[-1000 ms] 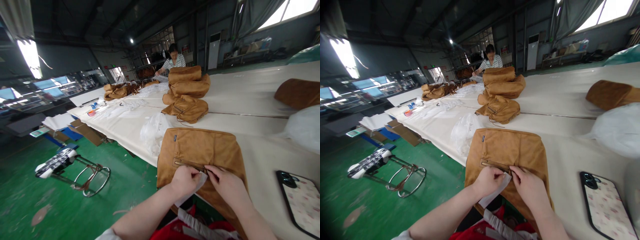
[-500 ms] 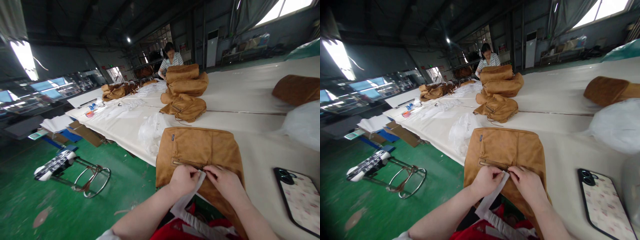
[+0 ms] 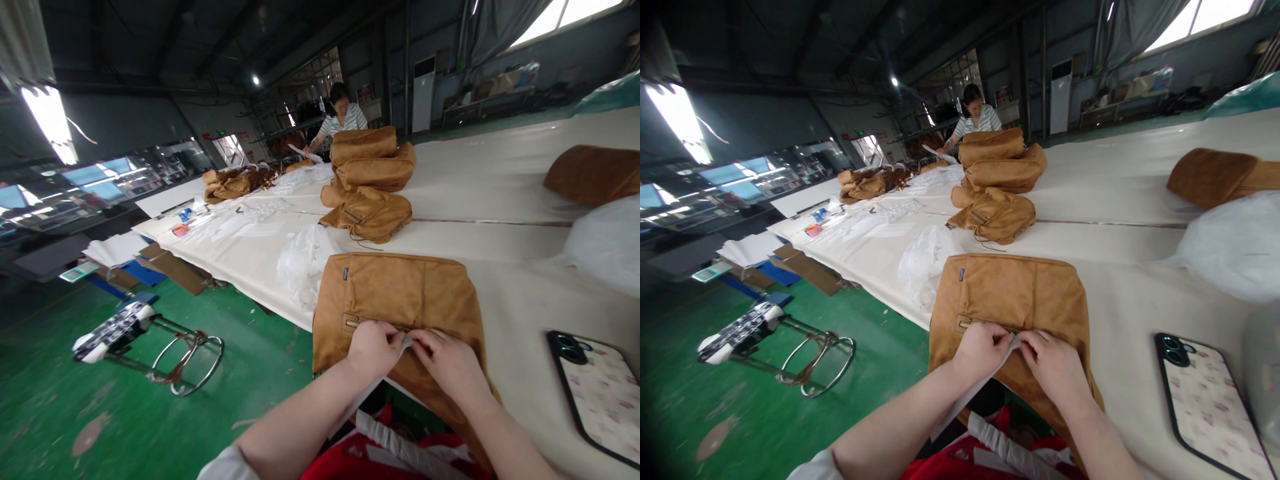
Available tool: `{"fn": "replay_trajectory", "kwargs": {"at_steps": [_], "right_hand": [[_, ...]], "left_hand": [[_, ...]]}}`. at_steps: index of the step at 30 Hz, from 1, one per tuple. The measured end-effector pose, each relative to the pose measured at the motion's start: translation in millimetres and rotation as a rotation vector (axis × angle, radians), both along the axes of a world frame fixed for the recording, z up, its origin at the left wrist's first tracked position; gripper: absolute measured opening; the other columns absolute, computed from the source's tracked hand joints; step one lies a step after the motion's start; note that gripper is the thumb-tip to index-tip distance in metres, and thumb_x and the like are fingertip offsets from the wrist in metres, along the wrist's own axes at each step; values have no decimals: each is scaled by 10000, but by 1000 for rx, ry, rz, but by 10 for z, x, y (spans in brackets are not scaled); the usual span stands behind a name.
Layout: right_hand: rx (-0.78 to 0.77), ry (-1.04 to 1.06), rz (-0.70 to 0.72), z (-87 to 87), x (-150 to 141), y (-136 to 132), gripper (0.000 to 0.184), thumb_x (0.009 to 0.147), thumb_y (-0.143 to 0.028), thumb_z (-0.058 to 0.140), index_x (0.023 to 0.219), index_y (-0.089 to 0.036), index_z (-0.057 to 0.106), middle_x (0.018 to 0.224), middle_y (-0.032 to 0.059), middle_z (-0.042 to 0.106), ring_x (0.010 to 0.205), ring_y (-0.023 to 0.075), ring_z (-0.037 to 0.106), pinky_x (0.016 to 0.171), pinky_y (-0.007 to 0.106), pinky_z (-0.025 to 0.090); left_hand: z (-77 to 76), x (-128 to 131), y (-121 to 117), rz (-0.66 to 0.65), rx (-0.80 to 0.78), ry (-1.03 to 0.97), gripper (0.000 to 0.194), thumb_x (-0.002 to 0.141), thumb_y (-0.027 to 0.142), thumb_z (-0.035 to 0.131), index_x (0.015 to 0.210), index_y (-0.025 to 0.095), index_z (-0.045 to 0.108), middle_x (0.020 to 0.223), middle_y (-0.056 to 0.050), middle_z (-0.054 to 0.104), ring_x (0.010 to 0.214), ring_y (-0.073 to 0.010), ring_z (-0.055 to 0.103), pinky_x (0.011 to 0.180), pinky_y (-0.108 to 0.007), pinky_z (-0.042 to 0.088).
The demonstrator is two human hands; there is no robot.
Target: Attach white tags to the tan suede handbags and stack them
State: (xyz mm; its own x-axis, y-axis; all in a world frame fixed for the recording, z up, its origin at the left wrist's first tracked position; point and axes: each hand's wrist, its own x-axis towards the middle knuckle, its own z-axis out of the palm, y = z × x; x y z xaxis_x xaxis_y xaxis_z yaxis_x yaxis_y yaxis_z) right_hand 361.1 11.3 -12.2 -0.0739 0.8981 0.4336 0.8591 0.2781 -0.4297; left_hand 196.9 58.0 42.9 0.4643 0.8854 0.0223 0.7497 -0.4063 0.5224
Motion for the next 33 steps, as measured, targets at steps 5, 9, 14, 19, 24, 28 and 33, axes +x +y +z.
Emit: {"fn": "replay_trajectory", "kwargs": {"at_steps": [5, 9, 14, 19, 24, 28, 33], "right_hand": [[-173, 246, 69, 35, 14, -91, 224, 873, -274, 517, 1032, -256, 674, 846, 2, 731, 717, 183, 679, 687, 298, 521], [-238, 429, 67, 32, -2, -162, 307, 849, -308, 510, 1101, -230, 669, 832, 25, 726, 748, 201, 673, 751, 323, 532], [-361, 614, -26, 19, -44, -205, 345, 853, -420, 502, 1083, -209, 648, 893, 51, 722, 733, 194, 676, 713, 311, 539], [-719, 822, -139, 8, -162, -176, 386, 837, -536, 420, 797, -201, 607, 657, 31, 666, 437, 143, 581, 381, 242, 413], [-687, 928, -106, -7, -265, -134, 382, 795, -552, 476, 670, -203, 569, 602, 1, 630, 365, 92, 481, 345, 208, 343], [-646, 962, -120, -21, -294, -146, 383, 776, -567, 515, 662, -206, 567, 594, -16, 614, 360, 88, 462, 343, 209, 317], [-667, 929, -79, -42, -272, -157, 389, 795, -573, 522, 669, -210, 577, 575, -25, 603, 369, 97, 470, 373, 220, 334]], "left_hand": [[18, -9, 48, -14, -86, 1, 318, 862, 299, 506, 712, 158, 749, 641, -28, 693, 558, -129, 560, 501, -238, 317], [17, -2, 40, -25, -177, -47, 314, 867, 349, 523, 807, 164, 769, 696, -21, 721, 594, -132, 593, 530, -221, 374], [-55, 30, 21, 8, -200, -76, 237, 831, 302, 562, 847, 190, 771, 775, -23, 749, 679, -152, 652, 603, -223, 445], [-120, 52, 1, 46, -135, -61, 218, 837, 317, 561, 844, 220, 756, 797, -19, 753, 709, -165, 668, 625, -229, 468], [-84, 10, -24, 47, -117, -117, 214, 834, 304, 549, 830, 208, 740, 791, -24, 746, 690, -156, 663, 608, -223, 457], [-47, -104, -49, 42, -185, -150, 261, 832, 356, 544, 791, 181, 734, 725, -28, 726, 619, -142, 631, 533, -216, 414], [-117, -175, -54, 17, -256, -180, 250, 814, 348, 566, 779, 175, 743, 683, -15, 710, 603, -137, 612, 525, -215, 401]]}}
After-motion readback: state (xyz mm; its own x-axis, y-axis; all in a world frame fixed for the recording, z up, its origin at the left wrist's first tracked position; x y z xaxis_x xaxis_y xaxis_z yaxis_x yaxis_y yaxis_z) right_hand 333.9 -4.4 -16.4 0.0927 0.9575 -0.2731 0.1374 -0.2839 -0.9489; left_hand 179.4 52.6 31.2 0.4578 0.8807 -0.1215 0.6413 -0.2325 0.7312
